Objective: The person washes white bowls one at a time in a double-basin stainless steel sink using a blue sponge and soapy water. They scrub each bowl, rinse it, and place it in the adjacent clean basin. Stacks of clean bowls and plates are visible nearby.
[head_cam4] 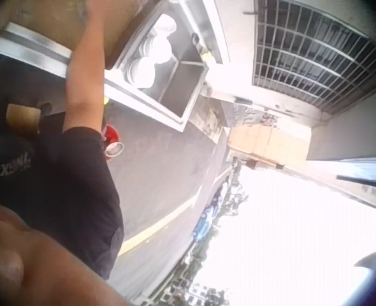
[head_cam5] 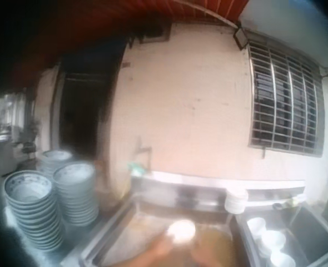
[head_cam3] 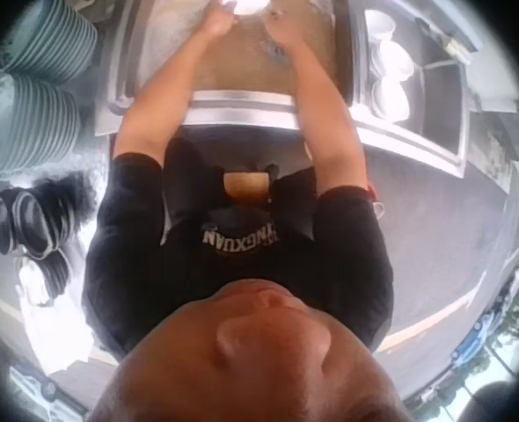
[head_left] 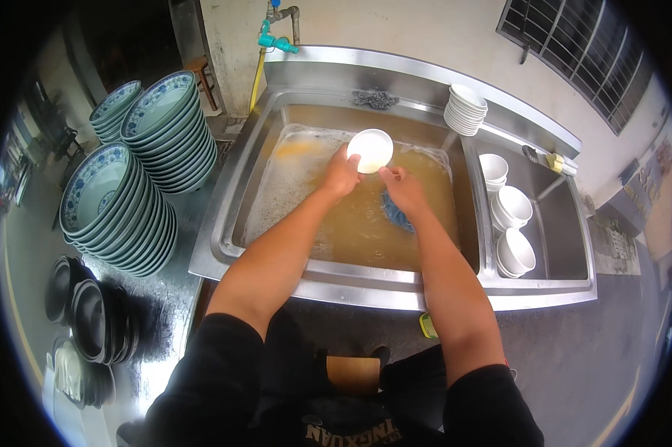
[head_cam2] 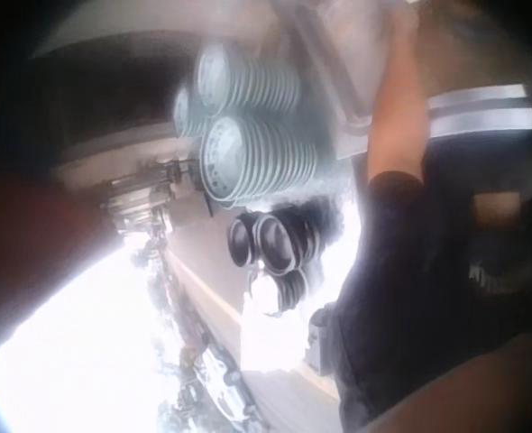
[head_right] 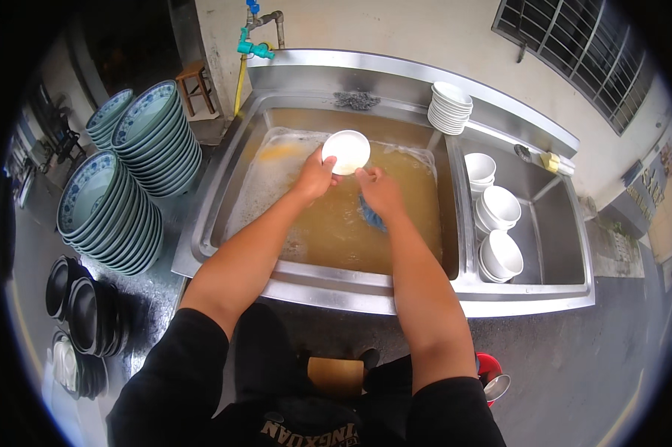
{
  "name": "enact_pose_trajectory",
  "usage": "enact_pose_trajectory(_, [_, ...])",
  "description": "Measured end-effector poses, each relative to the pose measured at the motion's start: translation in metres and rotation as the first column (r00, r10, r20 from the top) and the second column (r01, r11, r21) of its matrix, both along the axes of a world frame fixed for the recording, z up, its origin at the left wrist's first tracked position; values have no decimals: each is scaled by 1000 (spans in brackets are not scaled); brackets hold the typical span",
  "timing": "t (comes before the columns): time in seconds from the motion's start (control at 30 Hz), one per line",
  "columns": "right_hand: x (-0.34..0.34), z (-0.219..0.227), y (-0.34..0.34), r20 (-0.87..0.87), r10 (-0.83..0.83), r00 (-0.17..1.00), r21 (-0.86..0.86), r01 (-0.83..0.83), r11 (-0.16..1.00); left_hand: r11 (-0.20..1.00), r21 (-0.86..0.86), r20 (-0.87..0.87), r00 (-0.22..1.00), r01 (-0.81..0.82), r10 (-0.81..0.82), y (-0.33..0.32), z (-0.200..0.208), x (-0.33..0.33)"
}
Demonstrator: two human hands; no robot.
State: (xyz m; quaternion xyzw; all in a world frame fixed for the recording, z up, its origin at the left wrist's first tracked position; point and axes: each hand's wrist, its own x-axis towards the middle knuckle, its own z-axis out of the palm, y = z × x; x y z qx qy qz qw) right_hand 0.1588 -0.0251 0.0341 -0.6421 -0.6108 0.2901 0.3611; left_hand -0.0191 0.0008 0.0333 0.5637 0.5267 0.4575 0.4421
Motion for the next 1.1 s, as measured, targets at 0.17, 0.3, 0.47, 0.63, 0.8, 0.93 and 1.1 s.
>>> enact_pose_trajectory(0.17, [0, -4, 13, -125, 5, 992, 172, 17, 985, 998, -11, 210, 976, 64, -60, -10, 15, 8])
enact_pose_trajectory(0.3, [-5, 11, 2, -89, -32, 995, 225, 51, 973, 990, -23, 217, 967, 142, -134, 2, -6, 6])
enact_pose_trajectory(0.47, [-11, 25, -9, -221, -143, 965, 283, 204, 937, 891, -252, 106, 926, 377, -362, -7, -26, 29])
enact_pose_trajectory(0.63, [22, 21, 12, 192, -502, 843, 710, 234, 665, 856, -102, -496, 720, 507, -486, -3, -42, 19])
enact_pose_trajectory(0.8, [44, 102, 38, -559, -296, 775, 163, 452, 877, 924, -72, -770, 568, 375, -291, 16, -80, -28])
enact_pose_trajectory(0.93, [97, 148, 73, -570, -346, 745, 0, 421, 907, 901, -323, -794, 435, 288, -424, 15, -73, -23])
enact_pose_trajectory(1.1, [121, 156, 108, -573, -310, 759, -68, 332, 941, 861, -407, -824, 285, 304, -490, 54, -143, -46])
